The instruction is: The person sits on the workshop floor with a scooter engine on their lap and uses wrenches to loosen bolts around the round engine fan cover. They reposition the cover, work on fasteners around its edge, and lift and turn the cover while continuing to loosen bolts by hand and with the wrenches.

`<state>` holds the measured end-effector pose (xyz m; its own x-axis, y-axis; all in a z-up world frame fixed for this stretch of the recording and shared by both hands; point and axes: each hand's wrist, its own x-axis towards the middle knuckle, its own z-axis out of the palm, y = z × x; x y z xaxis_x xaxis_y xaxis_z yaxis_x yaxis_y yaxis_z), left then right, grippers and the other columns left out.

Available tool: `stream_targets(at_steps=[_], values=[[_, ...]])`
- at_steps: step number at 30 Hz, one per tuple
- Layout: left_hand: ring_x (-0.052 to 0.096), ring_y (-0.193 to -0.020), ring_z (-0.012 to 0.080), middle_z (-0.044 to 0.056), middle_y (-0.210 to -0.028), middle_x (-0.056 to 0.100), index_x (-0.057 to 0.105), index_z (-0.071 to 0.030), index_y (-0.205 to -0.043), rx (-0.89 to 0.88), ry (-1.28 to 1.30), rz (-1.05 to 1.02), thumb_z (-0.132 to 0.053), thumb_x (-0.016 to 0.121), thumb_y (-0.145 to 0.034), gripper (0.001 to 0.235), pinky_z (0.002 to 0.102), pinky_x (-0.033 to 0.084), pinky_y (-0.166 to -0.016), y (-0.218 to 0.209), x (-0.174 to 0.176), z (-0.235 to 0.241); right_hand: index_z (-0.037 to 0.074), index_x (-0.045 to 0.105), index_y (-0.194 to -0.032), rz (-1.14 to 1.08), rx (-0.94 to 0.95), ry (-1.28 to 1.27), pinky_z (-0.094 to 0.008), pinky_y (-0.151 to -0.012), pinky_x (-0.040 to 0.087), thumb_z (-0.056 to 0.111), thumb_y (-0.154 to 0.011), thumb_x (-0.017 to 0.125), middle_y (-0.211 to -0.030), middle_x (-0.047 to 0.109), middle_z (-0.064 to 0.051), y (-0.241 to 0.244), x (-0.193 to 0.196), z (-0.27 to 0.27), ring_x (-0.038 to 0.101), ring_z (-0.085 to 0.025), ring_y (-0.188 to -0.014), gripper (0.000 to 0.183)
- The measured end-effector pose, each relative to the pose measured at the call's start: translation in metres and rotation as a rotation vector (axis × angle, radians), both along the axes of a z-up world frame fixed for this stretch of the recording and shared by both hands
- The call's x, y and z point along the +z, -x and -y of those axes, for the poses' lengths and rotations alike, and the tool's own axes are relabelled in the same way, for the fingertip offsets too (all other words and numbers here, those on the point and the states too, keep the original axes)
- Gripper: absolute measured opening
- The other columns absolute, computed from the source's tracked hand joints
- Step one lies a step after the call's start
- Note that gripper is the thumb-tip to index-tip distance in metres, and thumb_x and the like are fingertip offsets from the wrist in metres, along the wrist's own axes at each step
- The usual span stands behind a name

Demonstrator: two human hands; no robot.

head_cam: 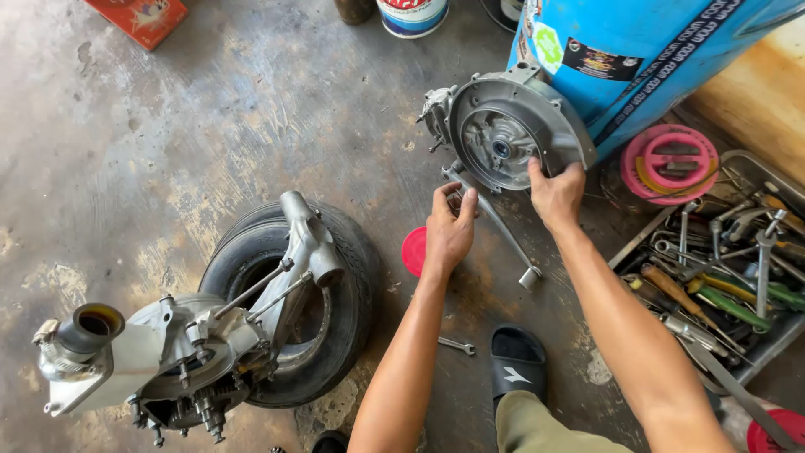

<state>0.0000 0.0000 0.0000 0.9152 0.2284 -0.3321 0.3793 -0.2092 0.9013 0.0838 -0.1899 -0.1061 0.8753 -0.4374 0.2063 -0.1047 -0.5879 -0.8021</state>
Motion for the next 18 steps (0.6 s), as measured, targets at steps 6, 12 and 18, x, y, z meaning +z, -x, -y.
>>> stream_targets(at_steps=[6,12,18], values=[[0.075,-0.092,0.0268,0.007,-0.086,0.076,0.057,-0.013,-0.13,0.002,-0.01,-0.018,-0.054,0.06,-0.098,0.052,0.045,0.055,-0.086,0.009,0.011,-0.018,-0.008,0.068,-0.083,0.105,0.037,0.193,-0.051,-0.064,0.057,0.025,-0.081,0.093,-0.075,0.066,-0.031,0.007,0.04,-0.022,0.072,-0.048,-0.081,0.042],[0.076,-0.088,0.0226,0.001,-0.081,0.077,0.065,-0.016,-0.112,0.076,-0.056,0.041,-0.06,0.064,-0.094,0.047,0.042,0.056,-0.083,0.036,0.065,-0.042,-0.01,0.068,-0.091,0.126,0.034,0.068,-0.051,-0.069,0.055,0.02,-0.081,0.088,-0.081,0.067,-0.034,0.047,0.097,-0.005,0.072,-0.047,-0.092,0.038],[0.069,-0.072,0.0181,0.009,-0.084,0.07,0.059,-0.001,-0.122,0.112,-0.226,0.447,-0.046,0.063,-0.091,0.054,0.033,0.058,-0.062,0.06,0.201,-0.074,-0.014,0.059,-0.116,0.318,0.4,0.078,-0.037,-0.07,0.052,-0.003,-0.093,0.076,-0.103,0.069,-0.023,0.113,0.253,0.025,0.065,-0.032,-0.081,0.03]])
